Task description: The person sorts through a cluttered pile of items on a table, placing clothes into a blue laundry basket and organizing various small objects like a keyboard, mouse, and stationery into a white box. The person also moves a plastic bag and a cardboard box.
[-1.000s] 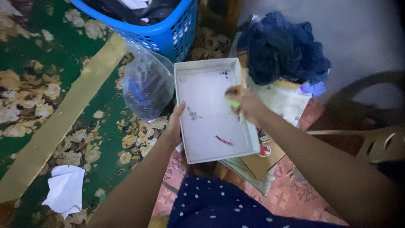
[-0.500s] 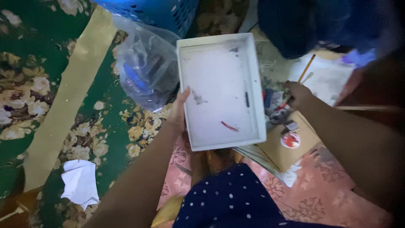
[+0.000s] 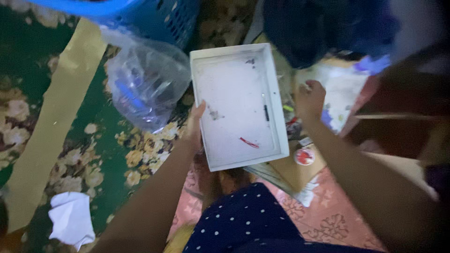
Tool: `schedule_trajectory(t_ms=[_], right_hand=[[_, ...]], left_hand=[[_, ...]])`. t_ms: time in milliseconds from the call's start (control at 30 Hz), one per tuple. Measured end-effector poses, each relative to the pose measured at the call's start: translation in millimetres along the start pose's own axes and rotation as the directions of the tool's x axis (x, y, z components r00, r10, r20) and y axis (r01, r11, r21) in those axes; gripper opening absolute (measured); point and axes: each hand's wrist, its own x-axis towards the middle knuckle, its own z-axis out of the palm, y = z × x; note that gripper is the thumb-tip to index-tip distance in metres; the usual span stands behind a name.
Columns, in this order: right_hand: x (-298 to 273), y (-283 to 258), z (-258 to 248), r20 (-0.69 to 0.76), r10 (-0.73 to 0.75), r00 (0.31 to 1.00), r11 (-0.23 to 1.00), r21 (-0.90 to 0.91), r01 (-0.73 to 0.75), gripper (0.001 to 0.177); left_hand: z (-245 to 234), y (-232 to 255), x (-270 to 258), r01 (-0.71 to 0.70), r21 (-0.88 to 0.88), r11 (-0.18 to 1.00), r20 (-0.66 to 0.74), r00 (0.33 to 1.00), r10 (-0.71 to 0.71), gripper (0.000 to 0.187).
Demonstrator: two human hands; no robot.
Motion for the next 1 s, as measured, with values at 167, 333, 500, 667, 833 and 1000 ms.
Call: schedule_trajectory(t_ms=[167,333,500,667,833,1000], right_hand=[[-82,-136,-61,0.25,-0.409,0.877,0.88,-0.147,0.452,0.045],[-100,-208,-103,0.417,-0.408,0.812,0.603,-0.545,0.583,0.067],[-99,-209,-131,0.498,-0.328,0.803,0.553,-0.588,0.591,0.059],[-103,-209,-146,0.427,-0.446,0.787,0.571,-0.542,0.617,0.05],[-88,-223,-160,0.21,-0.23,0.95,0.885,-0.361,0.294,0.036],[-65,-226,-176,0.274,-0.16,0.948,0.899,-0.357,0.255,0.03]], left_hand=[[57,7,-23,-0.113,-0.043,0.993,-0.001,0.994,0.114,0.056],[123,22,-57,-0.15,-0.041,0.988,-0.016,0.989,0.15,0.059],[167,35,-89,-0.112,-0.073,0.991,-0.025,0.994,0.111,0.06],[195,47,-109,-0.106,-0.01,0.994,0.006,0.994,0.106,0.063],[209,58,-121,-0.11,0.033,0.993,0.142,0.984,0.104,0.064],[210,62,-124,-0.091,0.097,0.991,0.129,0.989,0.078,0.063]])
